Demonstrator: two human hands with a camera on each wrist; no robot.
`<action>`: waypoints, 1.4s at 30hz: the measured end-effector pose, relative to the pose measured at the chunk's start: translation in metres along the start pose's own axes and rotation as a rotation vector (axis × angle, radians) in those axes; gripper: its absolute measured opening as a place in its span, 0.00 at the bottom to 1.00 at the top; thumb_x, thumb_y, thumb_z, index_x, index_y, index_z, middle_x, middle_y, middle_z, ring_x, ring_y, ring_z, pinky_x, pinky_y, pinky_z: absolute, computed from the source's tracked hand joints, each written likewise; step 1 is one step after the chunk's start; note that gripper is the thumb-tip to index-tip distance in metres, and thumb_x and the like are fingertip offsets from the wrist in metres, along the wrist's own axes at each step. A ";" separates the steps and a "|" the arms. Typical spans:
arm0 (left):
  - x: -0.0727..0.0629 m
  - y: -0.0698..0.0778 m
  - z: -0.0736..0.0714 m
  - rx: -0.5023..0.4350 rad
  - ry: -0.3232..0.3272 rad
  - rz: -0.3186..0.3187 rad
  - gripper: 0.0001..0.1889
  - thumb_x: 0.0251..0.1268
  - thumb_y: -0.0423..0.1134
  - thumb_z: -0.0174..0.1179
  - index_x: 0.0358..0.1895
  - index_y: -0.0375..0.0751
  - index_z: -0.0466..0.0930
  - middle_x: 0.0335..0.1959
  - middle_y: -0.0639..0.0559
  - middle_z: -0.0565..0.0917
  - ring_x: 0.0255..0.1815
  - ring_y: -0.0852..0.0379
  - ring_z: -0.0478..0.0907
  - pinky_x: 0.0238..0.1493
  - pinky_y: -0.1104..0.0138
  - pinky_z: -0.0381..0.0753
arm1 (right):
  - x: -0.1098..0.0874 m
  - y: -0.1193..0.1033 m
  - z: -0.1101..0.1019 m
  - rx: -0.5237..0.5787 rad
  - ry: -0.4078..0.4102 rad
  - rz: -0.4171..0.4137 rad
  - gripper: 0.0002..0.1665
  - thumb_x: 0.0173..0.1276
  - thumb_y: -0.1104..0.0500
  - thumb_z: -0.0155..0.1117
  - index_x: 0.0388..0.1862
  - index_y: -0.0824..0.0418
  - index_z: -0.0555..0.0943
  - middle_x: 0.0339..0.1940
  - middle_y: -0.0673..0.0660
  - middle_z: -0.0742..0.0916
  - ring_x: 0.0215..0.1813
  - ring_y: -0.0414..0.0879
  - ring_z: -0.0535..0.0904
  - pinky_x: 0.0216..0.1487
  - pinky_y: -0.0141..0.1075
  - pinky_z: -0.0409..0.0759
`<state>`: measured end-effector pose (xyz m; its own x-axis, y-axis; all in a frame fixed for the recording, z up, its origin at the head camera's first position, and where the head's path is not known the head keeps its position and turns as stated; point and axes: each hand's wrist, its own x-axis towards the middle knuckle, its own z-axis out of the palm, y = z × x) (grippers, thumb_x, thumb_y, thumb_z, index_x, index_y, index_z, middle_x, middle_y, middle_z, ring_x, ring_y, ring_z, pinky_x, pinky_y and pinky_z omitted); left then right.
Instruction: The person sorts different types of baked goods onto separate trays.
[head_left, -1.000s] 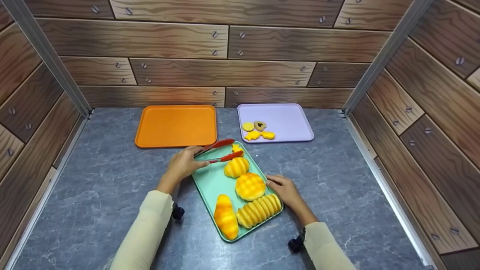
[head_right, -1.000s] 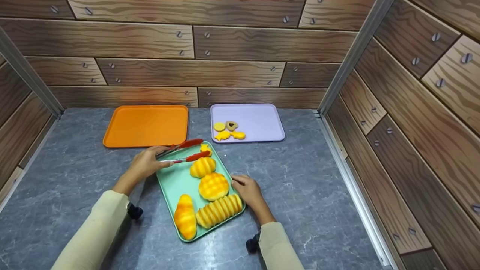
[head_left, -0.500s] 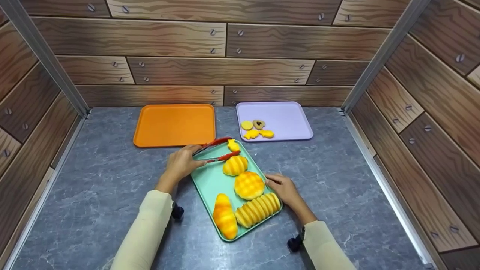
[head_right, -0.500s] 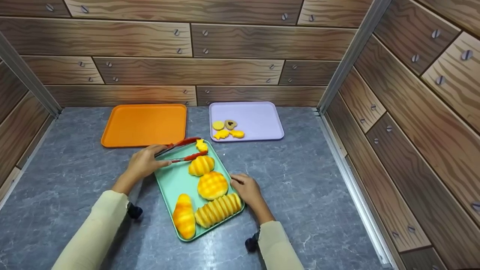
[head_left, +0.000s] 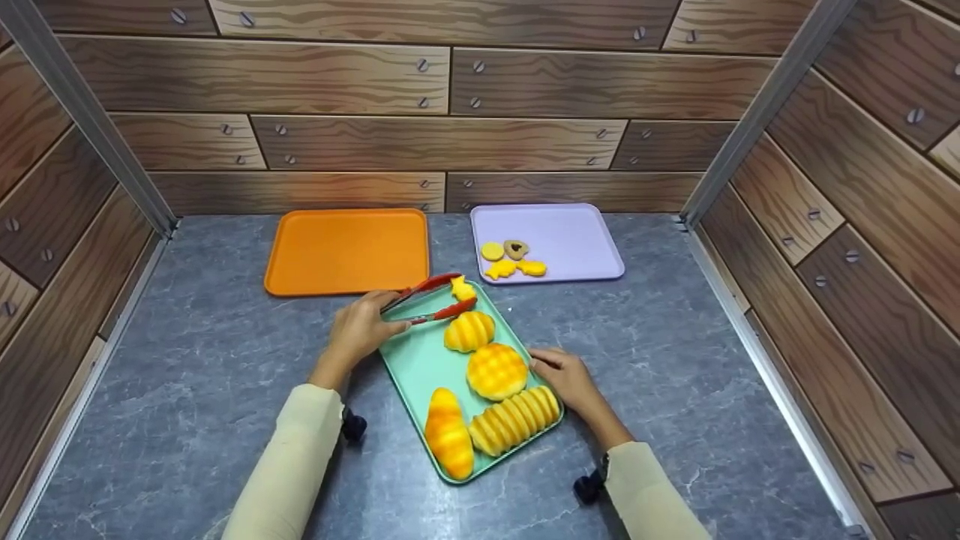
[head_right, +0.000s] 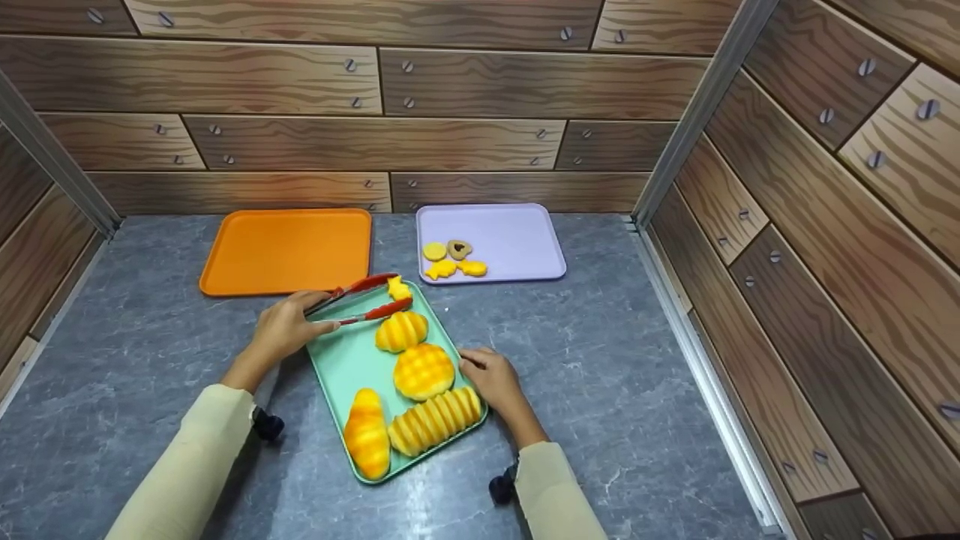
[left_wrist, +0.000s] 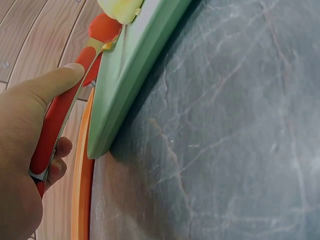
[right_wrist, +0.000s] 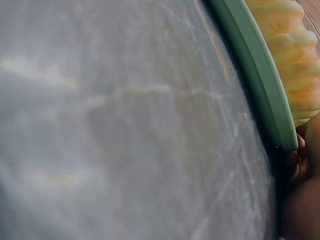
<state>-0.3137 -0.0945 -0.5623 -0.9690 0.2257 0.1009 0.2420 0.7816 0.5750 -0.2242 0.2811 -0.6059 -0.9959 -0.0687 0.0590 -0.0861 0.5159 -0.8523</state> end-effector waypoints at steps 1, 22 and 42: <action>0.000 0.000 0.000 -0.005 0.006 -0.002 0.33 0.58 0.57 0.71 0.67 0.51 0.78 0.68 0.50 0.78 0.68 0.46 0.75 0.69 0.41 0.65 | 0.000 0.000 0.000 0.002 0.001 -0.001 0.17 0.72 0.53 0.66 0.57 0.54 0.87 0.57 0.56 0.87 0.63 0.54 0.80 0.65 0.53 0.75; -0.007 -0.002 -0.002 -0.017 0.049 0.000 0.28 0.63 0.55 0.68 0.65 0.52 0.80 0.66 0.50 0.80 0.64 0.44 0.78 0.68 0.40 0.65 | 0.001 0.000 0.000 -0.010 0.015 -0.004 0.17 0.72 0.55 0.66 0.57 0.56 0.86 0.57 0.57 0.87 0.64 0.56 0.80 0.66 0.54 0.74; -0.020 -0.004 0.000 0.025 0.148 0.085 0.26 0.61 0.53 0.71 0.61 0.47 0.84 0.59 0.49 0.85 0.59 0.47 0.82 0.60 0.49 0.77 | 0.000 -0.001 0.002 -0.029 0.013 -0.003 0.17 0.72 0.53 0.66 0.57 0.55 0.87 0.56 0.56 0.88 0.64 0.55 0.80 0.66 0.53 0.74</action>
<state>-0.2949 -0.1022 -0.5665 -0.9415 0.2050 0.2677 0.3226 0.7783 0.5387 -0.2242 0.2793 -0.6063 -0.9959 -0.0594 0.0678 -0.0892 0.5399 -0.8370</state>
